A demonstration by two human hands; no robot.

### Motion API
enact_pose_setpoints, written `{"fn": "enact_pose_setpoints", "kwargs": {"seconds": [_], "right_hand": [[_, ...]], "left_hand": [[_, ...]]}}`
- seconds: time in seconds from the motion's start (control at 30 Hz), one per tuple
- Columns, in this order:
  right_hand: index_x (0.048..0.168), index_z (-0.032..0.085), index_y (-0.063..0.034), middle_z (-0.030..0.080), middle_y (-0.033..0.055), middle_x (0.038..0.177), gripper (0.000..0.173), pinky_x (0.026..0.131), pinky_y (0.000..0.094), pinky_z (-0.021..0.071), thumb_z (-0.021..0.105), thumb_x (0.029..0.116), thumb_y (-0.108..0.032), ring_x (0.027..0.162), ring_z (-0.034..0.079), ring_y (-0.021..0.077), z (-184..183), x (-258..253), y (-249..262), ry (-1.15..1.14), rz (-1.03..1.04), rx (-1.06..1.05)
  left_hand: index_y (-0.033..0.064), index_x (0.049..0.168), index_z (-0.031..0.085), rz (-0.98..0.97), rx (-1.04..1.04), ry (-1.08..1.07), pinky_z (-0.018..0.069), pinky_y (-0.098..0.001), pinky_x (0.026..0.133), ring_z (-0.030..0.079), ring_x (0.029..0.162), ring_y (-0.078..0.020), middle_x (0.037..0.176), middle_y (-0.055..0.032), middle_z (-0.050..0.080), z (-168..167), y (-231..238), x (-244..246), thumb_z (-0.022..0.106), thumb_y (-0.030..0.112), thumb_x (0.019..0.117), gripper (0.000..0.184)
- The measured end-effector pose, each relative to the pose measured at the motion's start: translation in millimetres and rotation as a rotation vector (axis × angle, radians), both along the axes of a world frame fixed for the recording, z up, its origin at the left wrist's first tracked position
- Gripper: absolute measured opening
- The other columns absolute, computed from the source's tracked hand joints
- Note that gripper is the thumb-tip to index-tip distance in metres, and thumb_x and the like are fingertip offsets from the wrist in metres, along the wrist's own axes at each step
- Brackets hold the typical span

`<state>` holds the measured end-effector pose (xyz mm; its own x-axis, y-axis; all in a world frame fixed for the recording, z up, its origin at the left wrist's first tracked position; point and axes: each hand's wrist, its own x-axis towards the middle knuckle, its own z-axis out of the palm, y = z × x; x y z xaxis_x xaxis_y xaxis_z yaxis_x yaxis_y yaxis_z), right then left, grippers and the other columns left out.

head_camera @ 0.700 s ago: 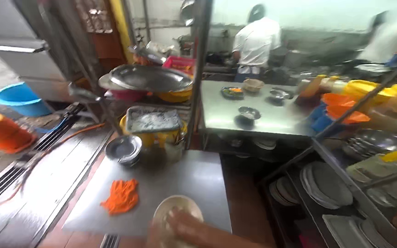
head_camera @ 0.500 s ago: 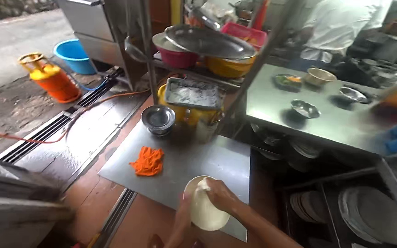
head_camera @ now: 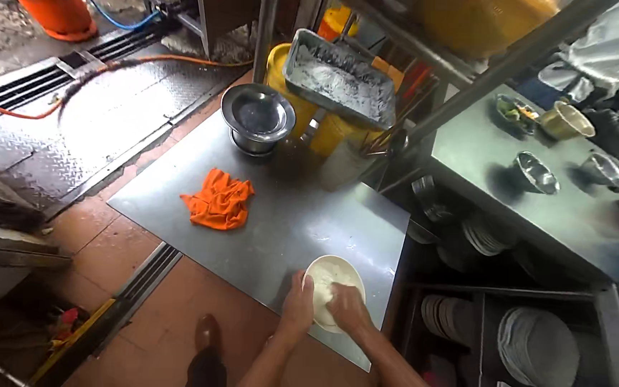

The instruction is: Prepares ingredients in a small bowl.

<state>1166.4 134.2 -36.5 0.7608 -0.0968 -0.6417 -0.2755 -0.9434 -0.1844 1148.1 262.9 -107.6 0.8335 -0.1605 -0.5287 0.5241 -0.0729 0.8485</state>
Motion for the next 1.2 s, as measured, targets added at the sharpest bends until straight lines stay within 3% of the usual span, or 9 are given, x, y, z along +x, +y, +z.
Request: {"fn": "enact_pose_setpoints", "kwargs": {"seconds": [0.07, 0.17, 0.27, 0.33, 0.43, 0.6, 0.83, 0.97, 1.2], "right_hand": [[0.105, 0.07, 0.0051, 0.07, 0.0227, 0.098, 0.02, 0.091, 0.0523, 0.0524, 0.063, 0.0953, -0.01, 0.099, 0.068, 0.0361, 4.4, 3.8, -2.8, -0.167, -0.146, 0.036], [0.134, 0.06, 0.0054, 0.061, 0.0267, 0.134, 0.039, 0.112, 0.0495, 0.0436, 0.058, 0.0983, -0.009, 0.129, 0.057, 0.0377, -9.9, 7.8, 5.5, -0.125, -0.131, 0.091], [0.125, 0.066, 0.006, 0.063, 0.0258, 0.131, 0.033, 0.113, 0.0476, 0.0428, 0.056, 0.0985, -0.009, 0.128, 0.058, 0.0371, -7.8, 5.2, -0.5, -0.059, 0.094, 0.124], [0.118, 0.07, 0.0025, 0.068, 0.0215, 0.121, 0.027, 0.106, 0.0499, 0.0481, 0.056, 0.1014, -0.014, 0.118, 0.064, 0.0348, -1.3, 12.4, -11.7, -0.126, 0.112, 0.144], [0.141, 0.055, 0.0036, 0.054, 0.0241, 0.145, 0.045, 0.118, 0.054, 0.0354, 0.057, 0.1003, -0.017, 0.139, 0.048, 0.0389, -23.3, 19.4, -1.9, -0.079, 0.169, 0.163], [0.125, 0.069, -0.0003, 0.063, 0.02, 0.136, 0.03, 0.117, 0.0542, 0.0377, 0.058, 0.0983, -0.008, 0.136, 0.052, 0.0376, -6.6, 23.2, -13.3, 0.028, 0.541, 0.225], [0.118, 0.071, 0.0022, 0.066, 0.0213, 0.128, 0.026, 0.112, 0.0512, 0.0424, 0.064, 0.0955, -0.008, 0.128, 0.057, 0.0361, -6.8, 19.7, -14.0, 0.007, 0.429, 0.298], [0.145, 0.049, 0.0026, 0.046, 0.0284, 0.148, 0.055, 0.115, 0.0557, 0.039, 0.065, 0.0945, -0.012, 0.139, 0.045, 0.0433, -19.7, 3.7, -8.4, -0.016, 0.174, 0.058], [0.118, 0.063, 0.0071, 0.069, 0.026, 0.101, 0.023, 0.089, 0.0548, 0.0543, 0.061, 0.0985, -0.005, 0.1, 0.069, 0.0404, -24.3, 15.1, -10.5, -0.23, 0.057, 0.147]], "left_hand": [[0.0107, 0.151, 0.044, -0.083, 0.04, 0.074, 0.0566, -0.0529, 0.09, 0.068, 0.109, -0.0334, 0.128, -0.0223, 0.064, 5.7, 7.0, 5.4, 0.028, 0.045, 0.1115, 0.054], [0.0123, 0.151, 0.045, -0.209, 0.066, 0.126, 0.0547, -0.0547, 0.093, 0.068, 0.109, -0.0362, 0.123, -0.024, 0.066, 11.0, 14.1, 25.5, 0.026, 0.048, 0.1115, 0.056], [0.0131, 0.148, 0.047, -0.293, 0.059, 0.118, 0.0569, -0.0509, 0.088, 0.07, 0.101, -0.0333, 0.116, -0.0225, 0.067, 10.3, 19.5, 40.2, 0.025, 0.05, 0.1113, 0.057], [0.0146, 0.149, 0.047, -0.347, 0.059, 0.087, 0.0544, -0.0528, 0.093, 0.069, 0.105, -0.0333, 0.117, -0.0221, 0.068, 11.4, 24.3, 44.0, 0.026, 0.051, 0.1109, 0.057], [0.0126, 0.151, 0.045, -0.381, 0.068, 0.035, 0.0507, -0.0566, 0.099, 0.066, 0.114, -0.036, 0.123, -0.0238, 0.066, 13.3, 24.1, 47.2, 0.024, 0.049, 0.1115, 0.058], [0.0157, 0.151, 0.045, -0.383, 0.046, 0.038, 0.0494, -0.0559, 0.1, 0.064, 0.116, -0.0328, 0.126, -0.02, 0.066, 12.0, 27.3, 45.3, 0.025, 0.052, 0.1109, 0.058], [0.0174, 0.153, 0.043, -0.33, 0.004, 0.049, 0.0469, -0.0586, 0.105, 0.061, 0.125, -0.0337, 0.136, -0.0194, 0.062, 10.8, 27.1, 39.2, 0.024, 0.054, 0.11, 0.06], [0.0182, 0.153, 0.042, -0.303, 0.021, 0.056, 0.0467, -0.059, 0.105, 0.061, 0.125, -0.0339, 0.137, -0.0189, 0.062, 13.9, 24.6, 34.8, 0.023, 0.055, 0.1097, 0.06], [0.0183, 0.155, 0.04, -0.282, 0.023, 0.064, 0.0469, -0.0603, 0.104, 0.061, 0.124, -0.0358, 0.135, -0.0206, 0.062, 12.1, 21.6, 34.4, 0.024, 0.053, 0.1103, 0.058]]}}
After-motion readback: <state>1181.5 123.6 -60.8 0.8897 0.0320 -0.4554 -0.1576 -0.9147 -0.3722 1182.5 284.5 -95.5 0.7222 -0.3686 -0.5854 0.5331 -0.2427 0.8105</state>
